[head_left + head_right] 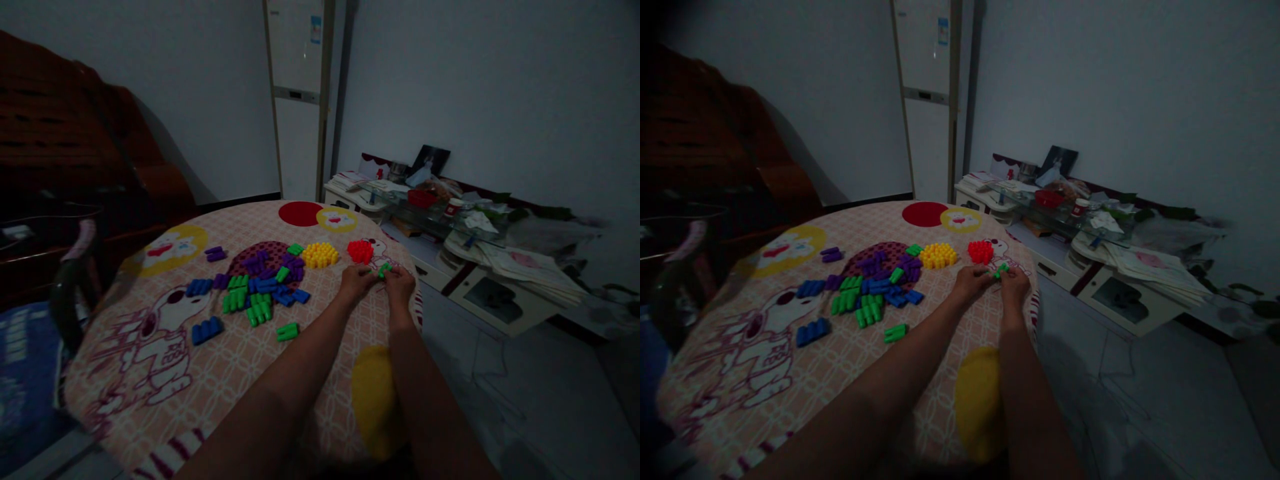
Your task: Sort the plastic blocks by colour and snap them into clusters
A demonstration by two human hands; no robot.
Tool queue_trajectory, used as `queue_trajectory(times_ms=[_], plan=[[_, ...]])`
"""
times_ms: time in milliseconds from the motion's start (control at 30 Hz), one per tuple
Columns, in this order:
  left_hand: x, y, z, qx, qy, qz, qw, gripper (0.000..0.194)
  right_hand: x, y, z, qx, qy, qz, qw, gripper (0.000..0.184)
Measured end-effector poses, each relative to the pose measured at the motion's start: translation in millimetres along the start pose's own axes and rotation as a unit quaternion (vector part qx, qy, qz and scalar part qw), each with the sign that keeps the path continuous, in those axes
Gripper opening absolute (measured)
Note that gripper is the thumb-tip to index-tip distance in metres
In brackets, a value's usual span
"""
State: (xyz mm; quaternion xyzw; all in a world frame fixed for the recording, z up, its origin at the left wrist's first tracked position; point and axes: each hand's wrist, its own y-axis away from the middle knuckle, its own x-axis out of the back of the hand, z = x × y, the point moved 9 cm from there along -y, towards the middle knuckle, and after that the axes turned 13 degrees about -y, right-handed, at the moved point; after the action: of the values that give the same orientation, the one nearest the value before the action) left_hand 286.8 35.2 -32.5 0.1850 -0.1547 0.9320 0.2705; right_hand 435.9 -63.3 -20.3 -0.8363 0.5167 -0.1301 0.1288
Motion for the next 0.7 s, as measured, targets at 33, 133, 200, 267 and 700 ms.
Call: queue_trajectory(times_ms=[33,133,200,267,700], plan=[[0.4,-0.9,1.5,0.000,-0.006,0.007,1.000,0.024,1.8,0.5,-2.2,0.006,0.009,0.006,1.000,0.028],[0.5,-6.2,7.0,0.004,-0.041,0.023,0.999,0.023,3.1,0.7,-4.2,0.012,0.035,0.005,0.999,0.028],[2.0,-9.9,8.9,0.015,-0.066,0.038,0.997,0.012,2.3,0.0,-3.8,0.017,0.045,-0.004,0.999,0.029],[3.9,-11.8,8.9,0.028,-0.076,0.051,0.995,0.018,1.4,-0.8,-3.4,0.021,0.050,-0.012,0.998,0.029],[-7.0,-2.3,23.6,0.001,-0.055,0.001,0.998,0.035,4.2,1.8,-14.5,0.043,0.093,-0.017,0.995,0.039]])
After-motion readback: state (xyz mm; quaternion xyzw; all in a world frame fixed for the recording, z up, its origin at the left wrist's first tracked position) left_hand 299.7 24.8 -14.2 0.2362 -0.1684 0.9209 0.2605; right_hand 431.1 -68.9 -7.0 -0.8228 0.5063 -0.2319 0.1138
